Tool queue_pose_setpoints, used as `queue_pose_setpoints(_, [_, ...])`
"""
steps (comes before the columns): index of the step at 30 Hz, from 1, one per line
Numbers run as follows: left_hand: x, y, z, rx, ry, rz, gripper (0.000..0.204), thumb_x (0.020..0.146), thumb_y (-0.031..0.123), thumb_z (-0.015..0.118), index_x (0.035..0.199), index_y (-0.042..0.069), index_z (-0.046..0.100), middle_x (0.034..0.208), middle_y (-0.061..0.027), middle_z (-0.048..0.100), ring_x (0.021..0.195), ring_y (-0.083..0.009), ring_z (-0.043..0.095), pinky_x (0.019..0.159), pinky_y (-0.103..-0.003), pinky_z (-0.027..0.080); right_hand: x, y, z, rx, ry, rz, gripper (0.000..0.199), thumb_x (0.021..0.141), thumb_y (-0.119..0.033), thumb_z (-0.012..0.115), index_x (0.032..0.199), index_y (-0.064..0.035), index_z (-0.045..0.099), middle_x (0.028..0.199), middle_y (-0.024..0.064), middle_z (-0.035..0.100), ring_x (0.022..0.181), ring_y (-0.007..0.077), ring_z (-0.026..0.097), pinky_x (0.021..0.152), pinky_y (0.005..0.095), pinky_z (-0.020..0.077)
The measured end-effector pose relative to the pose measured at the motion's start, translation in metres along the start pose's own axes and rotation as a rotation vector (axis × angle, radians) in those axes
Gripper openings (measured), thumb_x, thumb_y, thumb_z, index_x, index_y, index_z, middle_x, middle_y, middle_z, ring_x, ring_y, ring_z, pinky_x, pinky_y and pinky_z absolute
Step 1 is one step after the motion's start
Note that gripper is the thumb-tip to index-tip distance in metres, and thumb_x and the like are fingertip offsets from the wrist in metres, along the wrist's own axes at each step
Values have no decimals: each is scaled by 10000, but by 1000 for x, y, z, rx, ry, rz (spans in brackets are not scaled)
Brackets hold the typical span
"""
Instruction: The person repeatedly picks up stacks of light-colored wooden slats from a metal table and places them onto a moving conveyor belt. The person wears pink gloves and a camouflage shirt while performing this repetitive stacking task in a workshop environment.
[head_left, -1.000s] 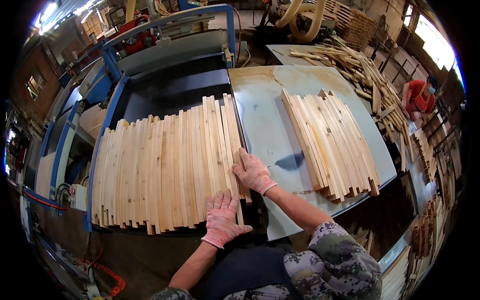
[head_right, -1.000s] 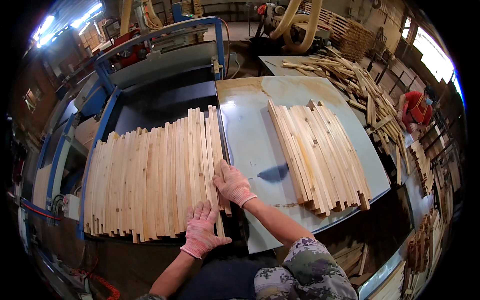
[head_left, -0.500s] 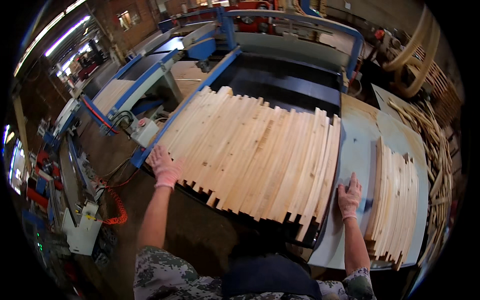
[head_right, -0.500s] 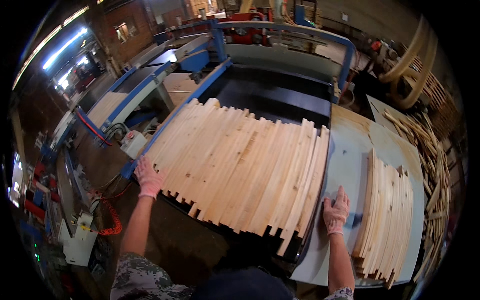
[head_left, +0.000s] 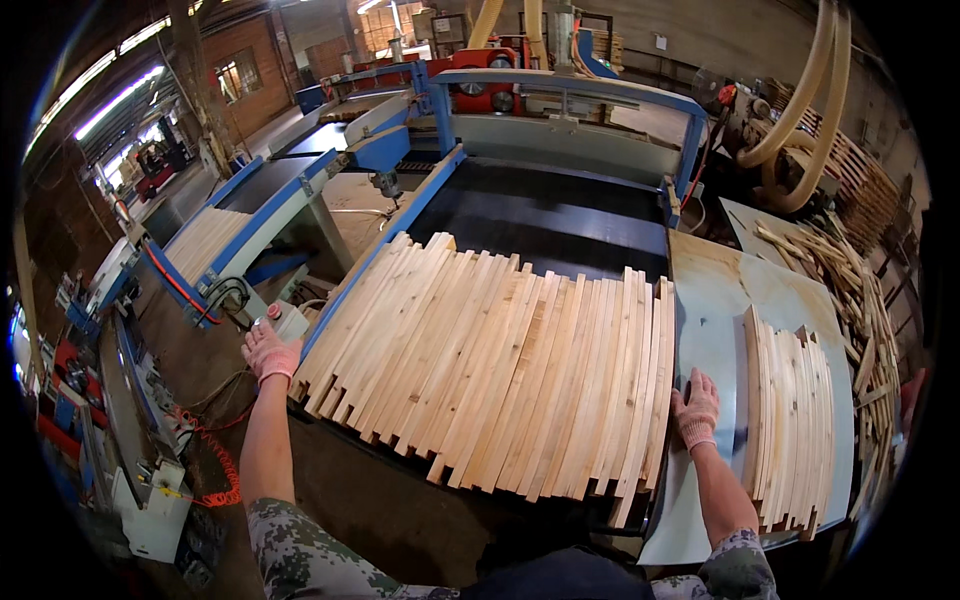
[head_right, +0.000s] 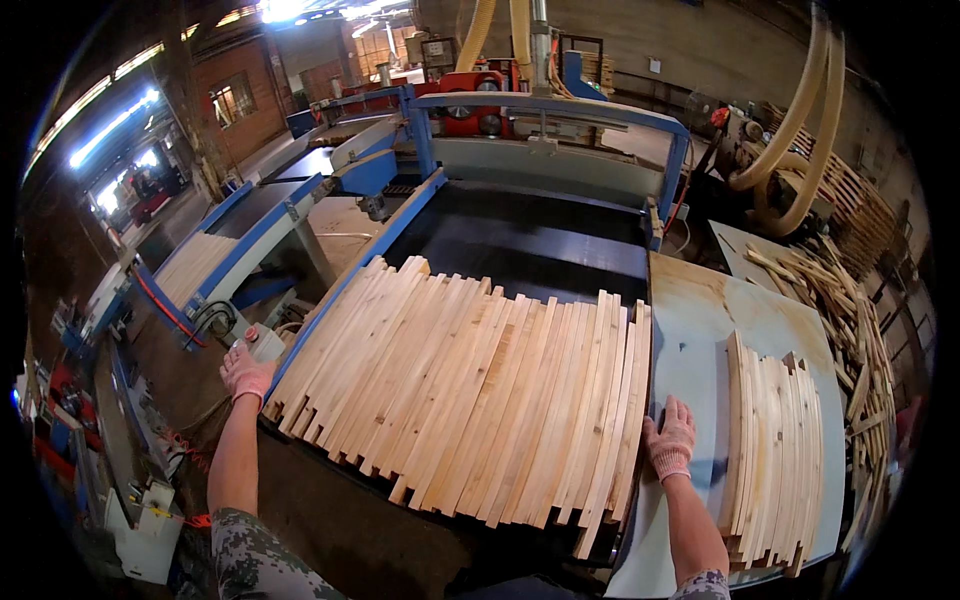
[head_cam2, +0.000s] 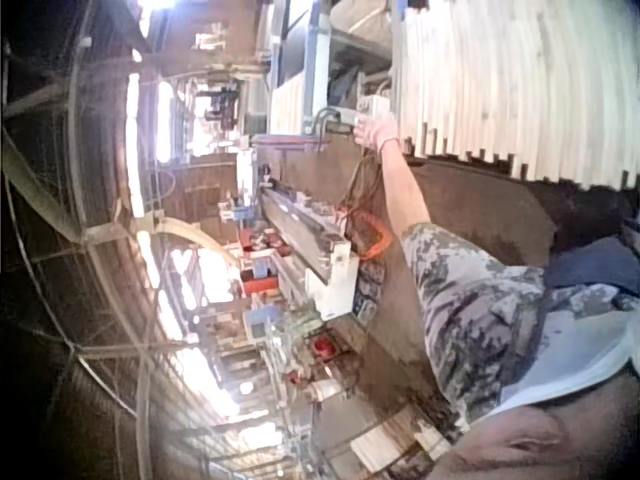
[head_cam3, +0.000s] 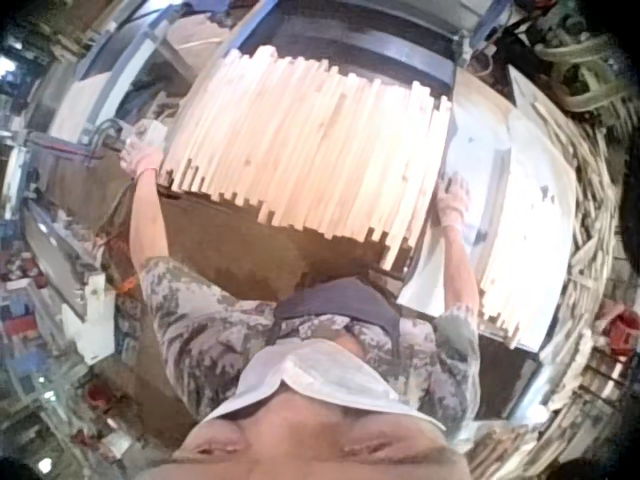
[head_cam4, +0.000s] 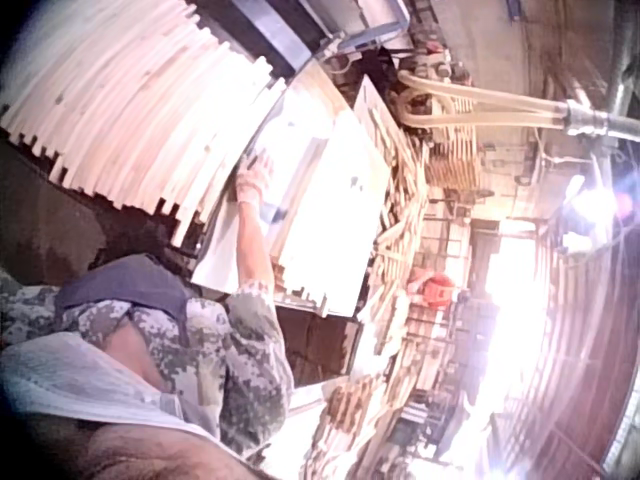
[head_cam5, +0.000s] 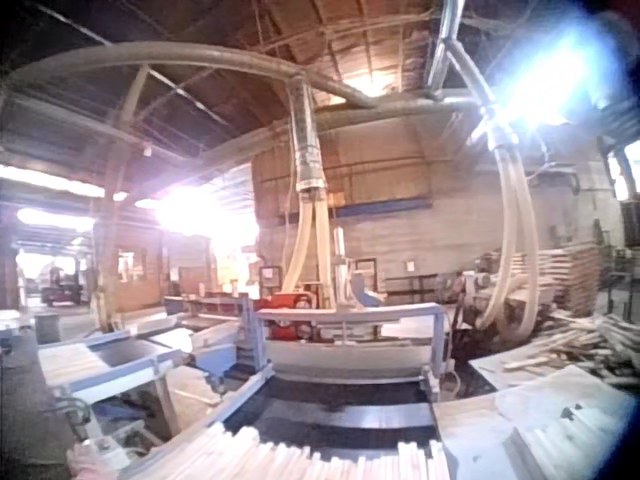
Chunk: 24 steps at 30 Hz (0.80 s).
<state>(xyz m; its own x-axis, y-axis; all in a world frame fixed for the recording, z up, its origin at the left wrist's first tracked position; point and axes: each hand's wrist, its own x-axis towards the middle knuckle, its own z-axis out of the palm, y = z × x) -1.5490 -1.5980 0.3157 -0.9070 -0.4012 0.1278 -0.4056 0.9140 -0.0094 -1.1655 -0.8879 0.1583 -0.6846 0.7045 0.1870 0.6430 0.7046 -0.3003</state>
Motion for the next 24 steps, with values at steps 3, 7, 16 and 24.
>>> queue_pose_setpoints(3, [14,-17,15,39,115,28,1000,856,561,747,1655,87,376,1706,-123,412,1581,-302,372,1289,-481,300,4,-4,1,5,-16,9,797,912,-389,772,1579,-52,495,1567,223,544,1489,429,451,1255,504,354])
queue_pose_setpoints(7, [23,-29,13,88,133,103,784,846,487,786,1496,125,538,1575,-78,550,1491,-291,488,1213,-457,413,11,0,11,-26,32,-72,793,934,-448,743,1563,-29,502,1562,194,560,1480,393,468,1252,490,351])
queue_pose_setpoints(16, [-22,-24,48,-574,202,183,953,930,247,805,1698,17,288,1740,-250,321,1605,-401,314,1316,-499,267,13,-11,3,92,70,1,734,962,-454,711,1550,-55,528,1530,196,591,1441,394,516,1230,491,383])
queue_pose_setpoints(24, [-269,55,36,-1661,-430,502,247,1009,114,649,1185,-9,771,1121,-82,766,1017,-173,715,950,-330,590,-1,-17,-24,60,-22,68,760,985,-504,689,1584,-75,502,1601,163,541,1509,368,459,1270,463,331])
